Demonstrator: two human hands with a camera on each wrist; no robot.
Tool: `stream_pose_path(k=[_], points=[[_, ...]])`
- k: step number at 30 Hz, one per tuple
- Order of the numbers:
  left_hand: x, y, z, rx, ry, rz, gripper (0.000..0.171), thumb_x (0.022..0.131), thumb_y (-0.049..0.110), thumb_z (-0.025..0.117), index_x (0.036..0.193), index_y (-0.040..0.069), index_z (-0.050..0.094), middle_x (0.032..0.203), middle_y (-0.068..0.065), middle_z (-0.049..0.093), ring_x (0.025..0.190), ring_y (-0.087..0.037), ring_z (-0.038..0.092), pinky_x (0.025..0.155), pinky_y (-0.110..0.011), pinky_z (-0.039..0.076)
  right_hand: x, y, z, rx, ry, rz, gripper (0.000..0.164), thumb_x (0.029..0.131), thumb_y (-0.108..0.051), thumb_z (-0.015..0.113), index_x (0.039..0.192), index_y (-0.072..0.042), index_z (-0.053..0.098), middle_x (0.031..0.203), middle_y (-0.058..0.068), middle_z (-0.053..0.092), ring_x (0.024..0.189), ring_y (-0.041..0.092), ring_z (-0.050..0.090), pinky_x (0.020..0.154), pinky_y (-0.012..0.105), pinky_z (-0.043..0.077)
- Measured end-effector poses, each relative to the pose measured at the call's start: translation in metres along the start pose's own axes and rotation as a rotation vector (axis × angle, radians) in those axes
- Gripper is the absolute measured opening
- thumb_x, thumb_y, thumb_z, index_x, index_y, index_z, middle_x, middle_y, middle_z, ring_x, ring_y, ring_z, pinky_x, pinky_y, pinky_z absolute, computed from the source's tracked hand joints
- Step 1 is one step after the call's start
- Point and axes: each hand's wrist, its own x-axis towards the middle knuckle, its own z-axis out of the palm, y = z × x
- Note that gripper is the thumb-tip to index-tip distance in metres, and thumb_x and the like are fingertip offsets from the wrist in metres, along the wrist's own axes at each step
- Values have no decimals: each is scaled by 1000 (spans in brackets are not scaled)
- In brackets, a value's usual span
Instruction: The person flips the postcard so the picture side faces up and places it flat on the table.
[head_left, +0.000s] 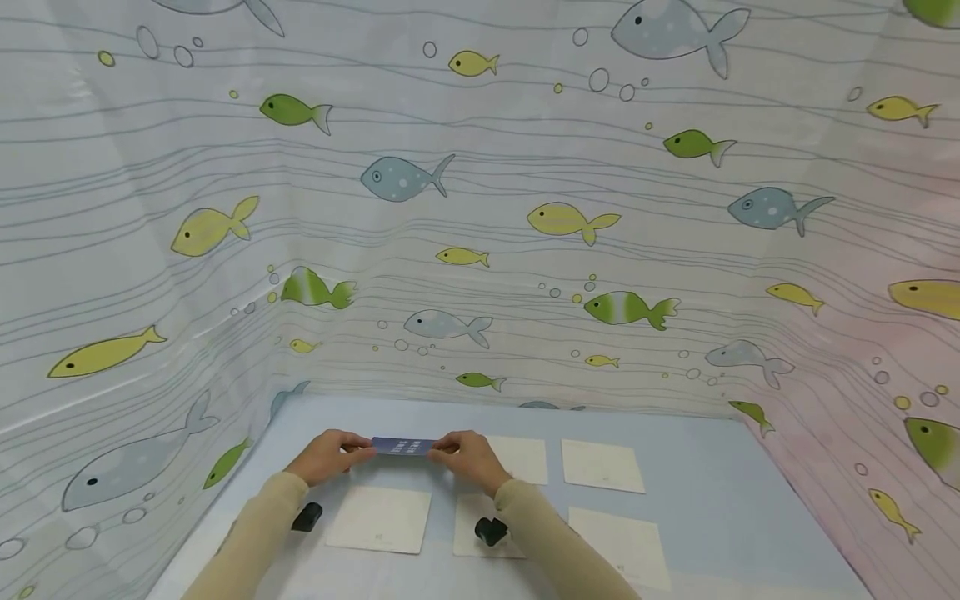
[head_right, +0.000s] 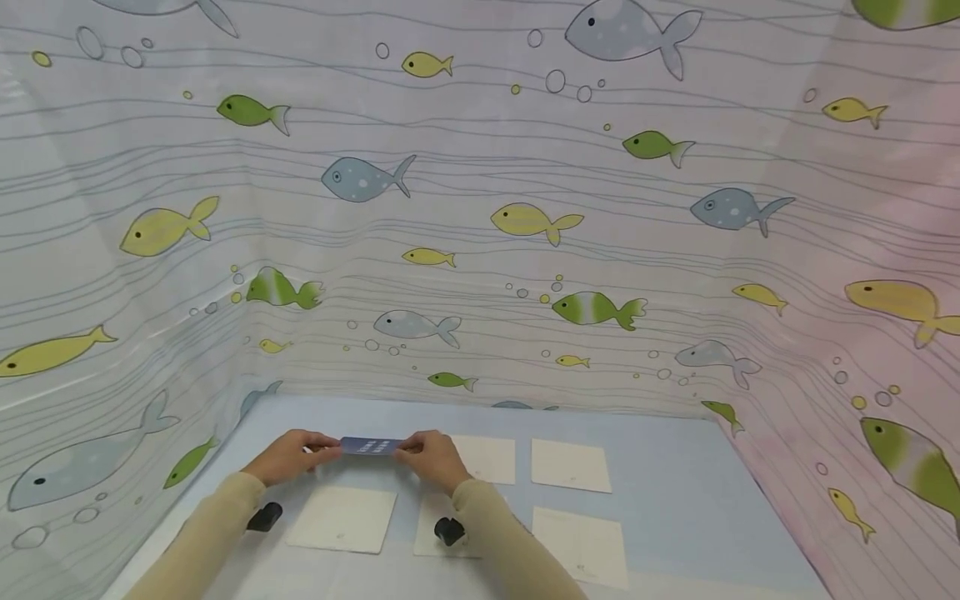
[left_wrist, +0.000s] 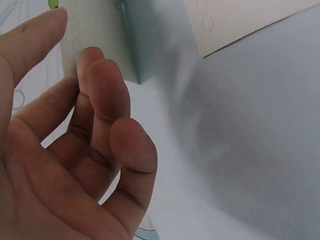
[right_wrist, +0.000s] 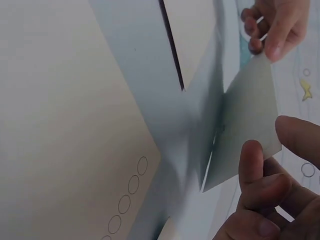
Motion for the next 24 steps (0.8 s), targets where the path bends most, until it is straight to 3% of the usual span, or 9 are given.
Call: stream_pose_path(k=[7, 14, 24], points=[[-2, -1, 4, 20, -29, -41, 38, 92, 30, 76, 117, 1, 73, 105, -7, 71, 77, -20, 63, 68, -36, 51, -1, 0, 5, -88, -53, 15, 23, 92, -34, 75, 104, -14, 79, 88, -11, 68, 79, 6, 59, 72, 28, 51], [1, -7, 10, 88, -42, -87, 36, 86, 32, 82, 111, 6, 77, 113, -11, 71, 99, -22, 63, 88, -48, 51, -2, 7, 13, -118, -87, 53, 22, 90, -29, 79, 106, -14, 79, 86, -10, 67, 77, 7, 58, 70, 28, 51], [-5, 4, 13, 180, -25, -105, 35, 83, 29, 84, 110, 7, 77, 108, -9, 71, 94, -22, 61, 90, -51, 49, -4, 1, 18, -179, -99, 88, 20, 88, -24, 81, 104, -12, 78, 87, -7, 65, 77, 10, 57, 70, 29, 50]])
